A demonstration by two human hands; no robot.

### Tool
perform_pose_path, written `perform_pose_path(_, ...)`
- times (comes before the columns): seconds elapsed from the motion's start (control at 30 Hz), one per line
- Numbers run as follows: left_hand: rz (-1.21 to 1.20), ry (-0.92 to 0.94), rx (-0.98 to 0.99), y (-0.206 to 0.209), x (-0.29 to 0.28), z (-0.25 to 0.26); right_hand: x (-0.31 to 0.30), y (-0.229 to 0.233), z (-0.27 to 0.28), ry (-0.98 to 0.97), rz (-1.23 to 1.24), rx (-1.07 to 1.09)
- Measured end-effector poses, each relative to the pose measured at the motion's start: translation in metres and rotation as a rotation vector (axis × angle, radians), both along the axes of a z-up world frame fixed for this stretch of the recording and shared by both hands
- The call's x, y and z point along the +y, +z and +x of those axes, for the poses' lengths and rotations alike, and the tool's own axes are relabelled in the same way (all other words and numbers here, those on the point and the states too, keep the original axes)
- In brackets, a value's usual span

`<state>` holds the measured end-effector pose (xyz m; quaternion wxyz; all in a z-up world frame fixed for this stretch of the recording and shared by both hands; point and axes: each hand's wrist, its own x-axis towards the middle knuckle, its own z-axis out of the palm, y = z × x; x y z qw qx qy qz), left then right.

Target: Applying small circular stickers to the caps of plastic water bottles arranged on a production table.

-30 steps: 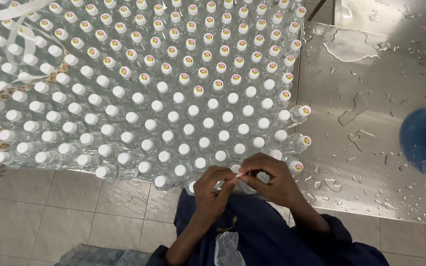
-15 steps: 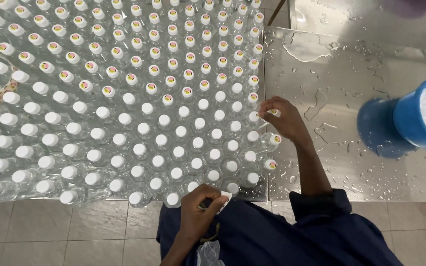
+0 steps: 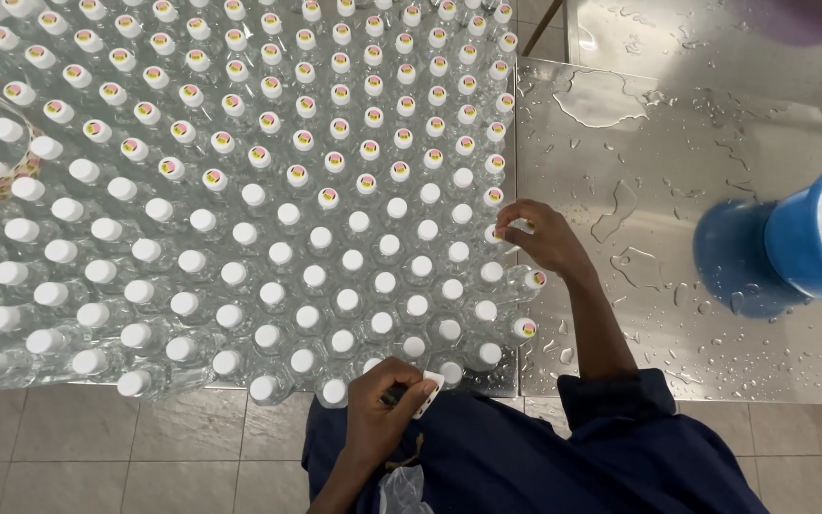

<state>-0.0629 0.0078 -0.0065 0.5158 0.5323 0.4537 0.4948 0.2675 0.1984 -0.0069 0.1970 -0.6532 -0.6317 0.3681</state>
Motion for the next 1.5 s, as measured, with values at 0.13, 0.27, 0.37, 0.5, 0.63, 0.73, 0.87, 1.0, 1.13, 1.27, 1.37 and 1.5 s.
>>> perform_pose_path(0.13,-0.023,-0.017,0.021,-0.003,0.002,-0.001,0.0,0.001,0.0,0.004,-0.001,0.002)
perform_pose_path(0.27,-0.019,-0.033,-0.007,-0.007,0.003,0.002,0.003,0.009,-0.005,-0.053,-0.117,-0.025)
perform_pose_path(0.37,-0.064,-0.045,-0.054,-0.008,0.006,0.002,0.007,-0.002,-0.002,-0.075,-0.097,-0.011)
perform_pose_path(0.5,-0.137,-0.004,-0.058,-0.023,0.005,0.004,0.01,-0.027,0.005,-0.045,0.077,-0.107)
perform_pose_path(0.63,-0.187,0.059,-0.035,-0.025,0.014,0.009,-0.032,0.018,-0.031,0.106,0.574,-0.147)
perform_pose_path(0.73,-0.076,0.083,-0.092,-0.017,0.016,0.012,-0.09,0.067,-0.075,0.074,0.215,0.143)
perform_pose_path(0.87,0.001,0.091,-0.122,-0.011,0.023,0.012,-0.129,0.077,-0.119,0.299,0.292,0.313)
perform_pose_path(1.0,0.006,0.074,-0.112,-0.017,0.018,0.008,-0.136,0.069,-0.131,0.287,0.355,0.429)
perform_pose_path(1.13,-0.085,0.019,-0.05,0.006,0.019,0.001,-0.138,0.061,-0.128,0.209,0.315,0.442)
perform_pose_path(1.27,0.272,0.086,-0.012,0.015,0.022,0.002,-0.139,0.064,-0.129,0.248,0.333,0.434)
perform_pose_path(1.37,0.276,0.102,0.019,0.017,0.023,0.003,-0.136,0.067,-0.132,0.307,0.395,0.425)
perform_pose_path(1.5,0.198,0.106,0.04,0.011,0.018,0.004,-0.134,0.066,-0.128,0.345,0.459,0.444)
